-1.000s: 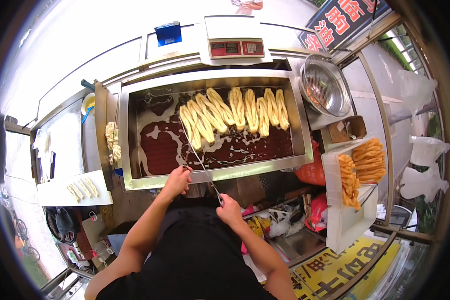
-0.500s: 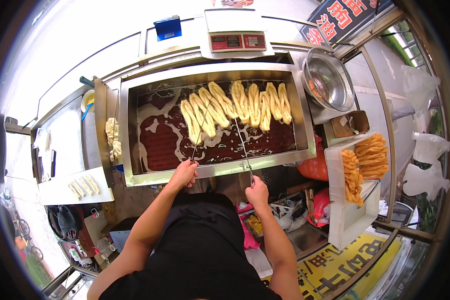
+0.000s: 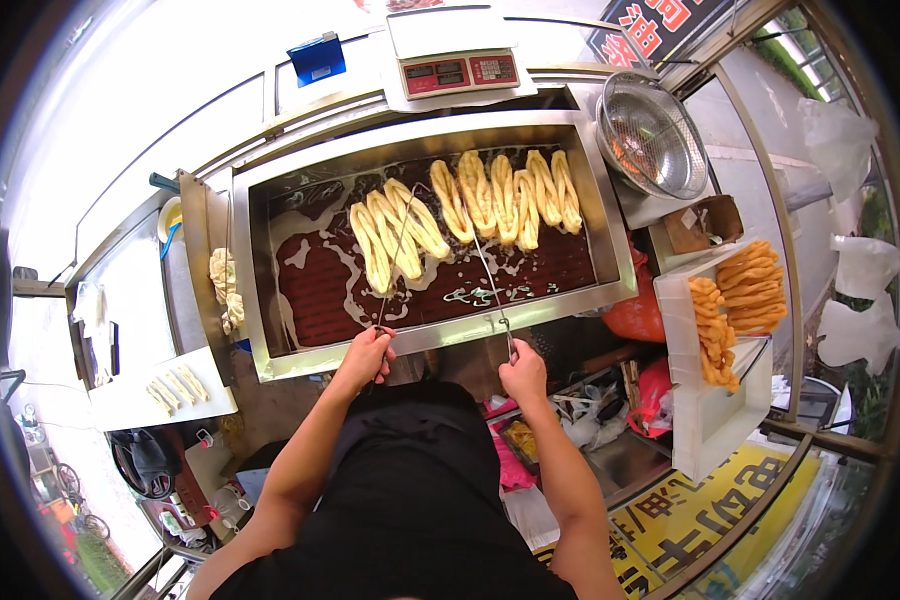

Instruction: The person fries twisted dough sticks in a deep fryer, using long metal skewers to turn and arrange them. They remove cooked sticks, place them in a tray, and bag them for a customer.

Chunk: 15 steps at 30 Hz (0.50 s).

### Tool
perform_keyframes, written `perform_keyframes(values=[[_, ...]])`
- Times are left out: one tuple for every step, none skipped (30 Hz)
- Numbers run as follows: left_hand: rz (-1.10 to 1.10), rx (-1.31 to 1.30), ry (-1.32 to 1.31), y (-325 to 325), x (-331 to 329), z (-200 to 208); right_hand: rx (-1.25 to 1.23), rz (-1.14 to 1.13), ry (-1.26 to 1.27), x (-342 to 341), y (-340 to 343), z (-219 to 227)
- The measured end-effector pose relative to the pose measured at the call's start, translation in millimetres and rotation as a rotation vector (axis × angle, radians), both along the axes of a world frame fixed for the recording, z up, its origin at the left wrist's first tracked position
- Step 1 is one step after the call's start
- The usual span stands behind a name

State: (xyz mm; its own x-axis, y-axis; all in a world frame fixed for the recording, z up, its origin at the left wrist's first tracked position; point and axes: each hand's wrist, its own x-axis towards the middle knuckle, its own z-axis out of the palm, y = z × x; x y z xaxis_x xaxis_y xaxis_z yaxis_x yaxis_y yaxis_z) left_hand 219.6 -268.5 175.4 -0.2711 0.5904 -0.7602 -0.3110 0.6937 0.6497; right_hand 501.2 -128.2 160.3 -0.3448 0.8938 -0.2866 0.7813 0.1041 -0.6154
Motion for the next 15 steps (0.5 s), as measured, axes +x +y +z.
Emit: perform_keyframes(values=[[0.001, -0.017, 0.019, -5.7, -1.6, 4.7, 0.015, 0.009, 0.004, -0.6, -0.6, 4.1], [-0.013, -0.031, 0.035, -9.8, -2.2, 12.7, 0.033, 0.004, 0.006, 1.6, -2.6, 9.3], [-0.022, -0.049, 0.051, -15.9, -2.9, 19.8, 0.024, 0.003, 0.004, 3.7, -5.1, 10.1], [-0.008, -0.070, 0.037, -23.7, -4.3, 27.8, 0.015, 0.001, 0.002, 6.2, -8.1, 10.4], [-0.014, -0.095, 0.055, -36.0, -7.7, 30.5, 0.004, 0.012, 0.004, 5.8, -10.8, 8.5], [-0.026, -0.118, 0.071, -46.7, -10.8, 32.1, 0.004, 0.035, 0.012, 8.2, -13.0, 2.2], [-0.039, -0.140, 0.087, -53.4, -13.0, 33.2, 0.004, 0.041, 0.004, 11.3, -14.7, -3.3], [-0.028, -0.143, 0.081, -57.8, -14.3, 34.8, 0.004, 0.054, -0.002, 12.2, -15.2, -6.4], [-0.025, -0.144, 0.063, -60.9, -15.8, 31.0, 0.005, 0.066, -0.008, 13.7, -15.8, -9.3], [-0.023, -0.144, 0.045, -63.7, -17.2, 22.4, 0.015, 0.062, -0.013, 16.0, -16.4, -11.7], [-0.021, -0.142, 0.025, -63.8, -17.9, 19.5, 0.026, 0.060, -0.020, 17.9, -15.8, -11.7], [-0.007, -0.139, -0.023, -62.0, -19.5, 15.7, 0.038, 0.058, -0.027, 19.1, -15.8, -11.9], [0.006, -0.136, -0.070, -57.4, -21.7, 10.7, 0.022, 0.061, -0.028, 20.3, -15.7, -12.3], [0.014, -0.130, -0.118, -51.1, -22.3, 10.9, 0.008, 0.059, -0.030, 19.7, -13.8, -8.3], [0.036, -0.113, -0.159, -49.0, -20.8, 13.1, -0.006, 0.058, -0.032, 19.6, -12.8, -6.2]])
